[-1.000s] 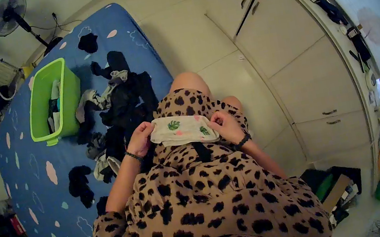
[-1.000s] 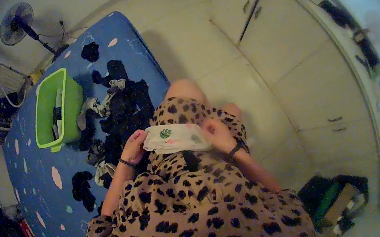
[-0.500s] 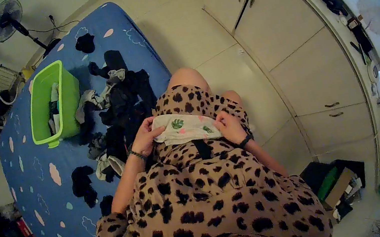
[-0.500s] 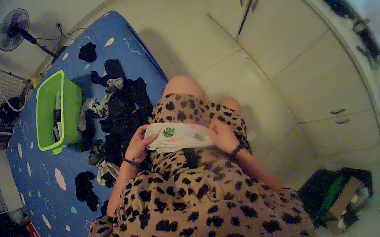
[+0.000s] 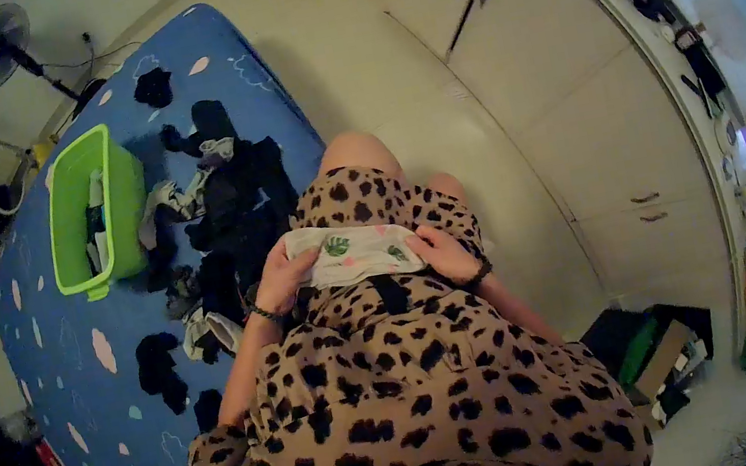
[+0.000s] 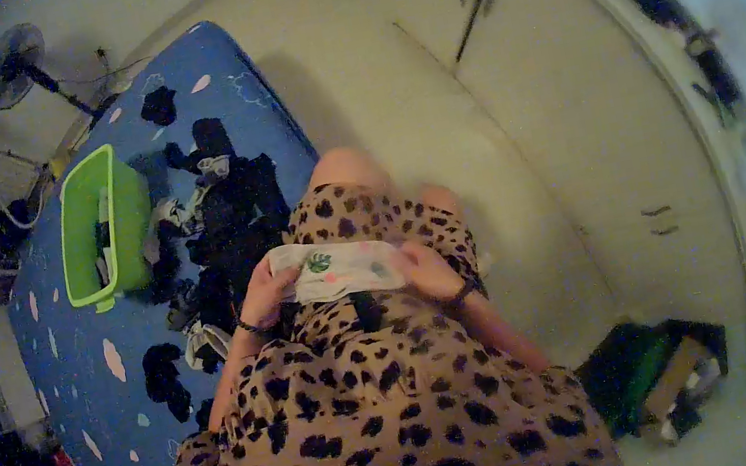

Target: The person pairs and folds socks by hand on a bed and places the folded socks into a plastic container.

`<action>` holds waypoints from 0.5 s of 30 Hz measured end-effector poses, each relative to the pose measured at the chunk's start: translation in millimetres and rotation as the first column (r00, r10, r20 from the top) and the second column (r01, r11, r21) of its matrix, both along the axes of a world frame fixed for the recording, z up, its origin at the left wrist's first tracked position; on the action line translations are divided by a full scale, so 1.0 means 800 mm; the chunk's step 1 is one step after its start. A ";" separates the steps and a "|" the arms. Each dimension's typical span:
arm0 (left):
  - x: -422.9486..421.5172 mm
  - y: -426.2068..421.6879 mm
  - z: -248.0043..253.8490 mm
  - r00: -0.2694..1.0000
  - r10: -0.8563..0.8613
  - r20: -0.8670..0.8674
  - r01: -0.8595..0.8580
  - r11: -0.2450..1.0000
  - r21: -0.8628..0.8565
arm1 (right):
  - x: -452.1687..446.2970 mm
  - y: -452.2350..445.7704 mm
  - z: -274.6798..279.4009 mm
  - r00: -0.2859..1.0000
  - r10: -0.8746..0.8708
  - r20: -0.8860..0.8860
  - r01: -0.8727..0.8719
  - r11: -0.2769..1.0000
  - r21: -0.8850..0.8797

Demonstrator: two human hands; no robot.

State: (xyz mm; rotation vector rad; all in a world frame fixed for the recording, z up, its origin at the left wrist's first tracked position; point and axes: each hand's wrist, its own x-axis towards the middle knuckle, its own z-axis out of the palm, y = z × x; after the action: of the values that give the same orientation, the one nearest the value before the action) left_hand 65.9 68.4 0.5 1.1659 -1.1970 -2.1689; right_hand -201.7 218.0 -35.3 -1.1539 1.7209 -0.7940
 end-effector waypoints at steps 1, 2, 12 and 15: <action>0.001 0.000 -0.002 0.999 0.022 -0.040 -0.023 1.000 -0.008 | 0.001 -0.001 0.006 0.975 -0.086 0.207 0.056 0.987 0.150; 0.004 -0.001 -0.012 0.997 0.026 -0.071 -0.030 0.998 -0.063 | 0.003 0.000 0.009 0.958 -0.137 0.254 0.101 0.984 0.148; -0.004 -0.003 0.013 0.978 0.126 -0.164 -0.103 0.984 0.145 | 0.002 -0.011 0.008 0.804 -0.236 0.546 0.317 0.947 -0.057; -0.004 -0.005 0.008 0.981 0.102 -0.163 -0.111 0.993 -0.048 | -0.004 -0.025 0.010 0.898 -0.214 0.385 0.299 0.938 -0.174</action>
State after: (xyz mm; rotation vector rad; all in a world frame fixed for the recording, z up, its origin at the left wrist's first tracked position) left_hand 62.9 64.3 6.8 0.9885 -1.0950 -2.0910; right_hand -205.0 197.9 -27.2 -0.8634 1.5125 -1.3141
